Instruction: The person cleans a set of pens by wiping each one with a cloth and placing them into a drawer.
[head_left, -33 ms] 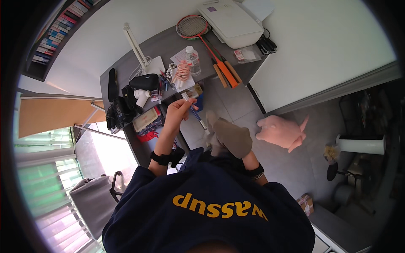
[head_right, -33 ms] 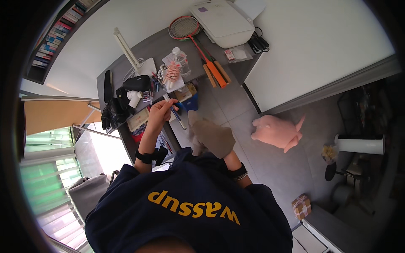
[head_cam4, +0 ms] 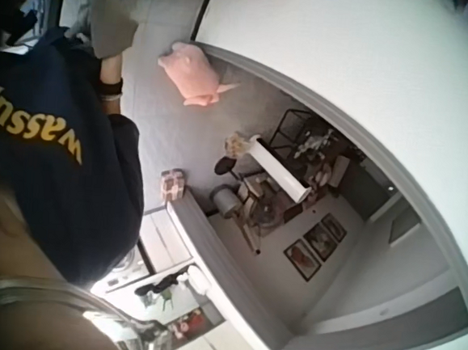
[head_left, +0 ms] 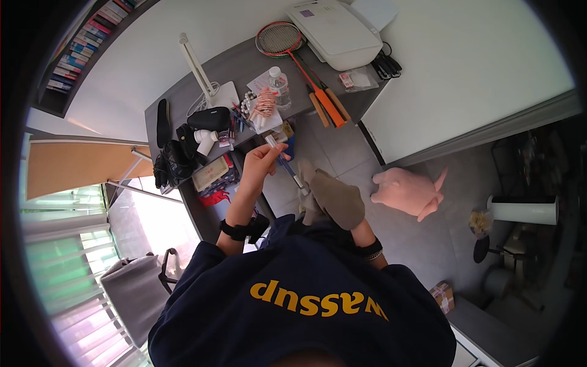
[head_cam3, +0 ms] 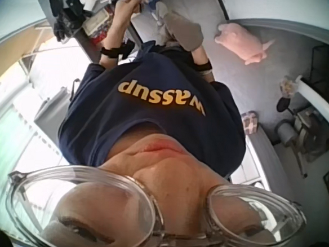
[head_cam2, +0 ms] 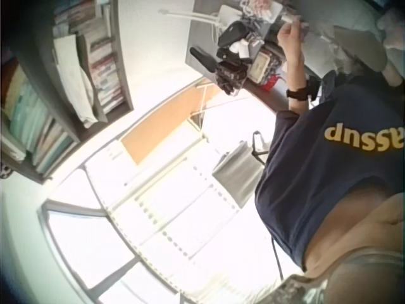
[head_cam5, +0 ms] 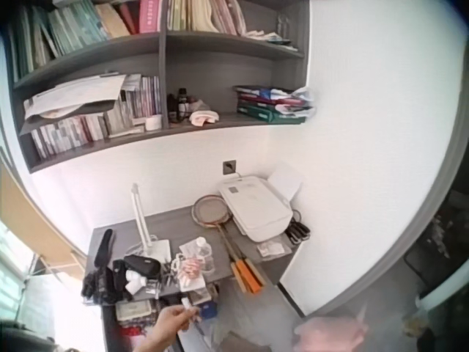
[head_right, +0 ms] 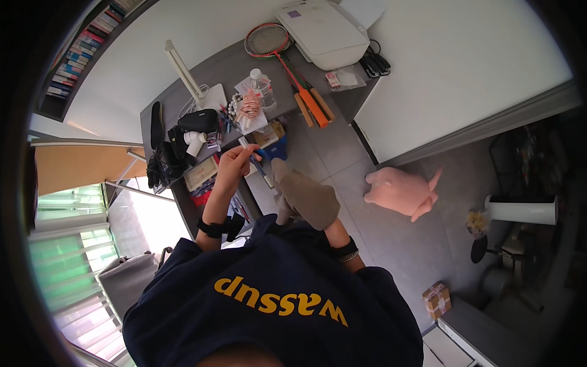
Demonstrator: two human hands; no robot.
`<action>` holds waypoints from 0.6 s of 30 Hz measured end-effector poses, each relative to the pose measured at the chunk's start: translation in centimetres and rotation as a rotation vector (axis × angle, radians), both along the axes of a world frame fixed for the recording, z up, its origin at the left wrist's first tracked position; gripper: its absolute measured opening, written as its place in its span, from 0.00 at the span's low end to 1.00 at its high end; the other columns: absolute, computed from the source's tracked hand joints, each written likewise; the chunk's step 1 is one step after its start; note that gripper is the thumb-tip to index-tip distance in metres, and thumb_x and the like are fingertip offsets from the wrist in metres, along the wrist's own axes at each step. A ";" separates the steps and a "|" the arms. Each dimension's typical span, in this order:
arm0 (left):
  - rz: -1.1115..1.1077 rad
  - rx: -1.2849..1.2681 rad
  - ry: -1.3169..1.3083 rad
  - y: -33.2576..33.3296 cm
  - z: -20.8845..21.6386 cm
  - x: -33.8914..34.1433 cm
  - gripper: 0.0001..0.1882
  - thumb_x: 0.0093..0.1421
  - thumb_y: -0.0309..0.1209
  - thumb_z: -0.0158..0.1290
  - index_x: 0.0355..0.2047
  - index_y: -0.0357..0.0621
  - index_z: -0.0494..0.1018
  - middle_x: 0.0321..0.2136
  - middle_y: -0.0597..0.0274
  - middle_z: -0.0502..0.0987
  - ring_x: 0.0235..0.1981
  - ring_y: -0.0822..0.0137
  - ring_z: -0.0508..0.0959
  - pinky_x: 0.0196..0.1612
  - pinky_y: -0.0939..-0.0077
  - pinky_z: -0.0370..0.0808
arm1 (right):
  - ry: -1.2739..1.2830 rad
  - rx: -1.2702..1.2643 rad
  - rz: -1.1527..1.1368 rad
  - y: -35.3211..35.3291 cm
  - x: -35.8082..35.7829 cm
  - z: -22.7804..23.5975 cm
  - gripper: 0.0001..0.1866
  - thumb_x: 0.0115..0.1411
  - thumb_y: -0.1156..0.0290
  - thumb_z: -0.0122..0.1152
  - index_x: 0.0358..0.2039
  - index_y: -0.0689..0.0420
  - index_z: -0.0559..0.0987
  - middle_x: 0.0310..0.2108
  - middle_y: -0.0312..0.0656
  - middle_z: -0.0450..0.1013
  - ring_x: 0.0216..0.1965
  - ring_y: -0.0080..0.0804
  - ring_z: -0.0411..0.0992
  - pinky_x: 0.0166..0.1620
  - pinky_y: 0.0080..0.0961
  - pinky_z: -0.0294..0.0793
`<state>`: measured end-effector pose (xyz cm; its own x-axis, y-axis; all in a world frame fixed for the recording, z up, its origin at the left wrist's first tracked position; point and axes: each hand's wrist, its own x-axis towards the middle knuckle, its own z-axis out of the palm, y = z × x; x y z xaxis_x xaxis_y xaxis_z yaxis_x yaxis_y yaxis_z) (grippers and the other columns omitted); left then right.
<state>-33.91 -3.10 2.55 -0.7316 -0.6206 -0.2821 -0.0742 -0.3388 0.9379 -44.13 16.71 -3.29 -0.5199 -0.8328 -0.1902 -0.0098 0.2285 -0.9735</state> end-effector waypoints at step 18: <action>0.178 -0.095 -0.043 -3.0 -6.6 1.1 0.12 0.61 0.36 0.39 0.34 0.42 0.67 0.32 0.60 0.75 0.33 0.73 0.74 0.38 0.81 0.69 | 0.173 0.019 0.067 -0.9 0.6 -3.1 0.16 0.47 0.62 0.54 0.35 0.59 0.68 0.25 0.43 0.70 0.22 0.36 0.67 0.26 0.27 0.67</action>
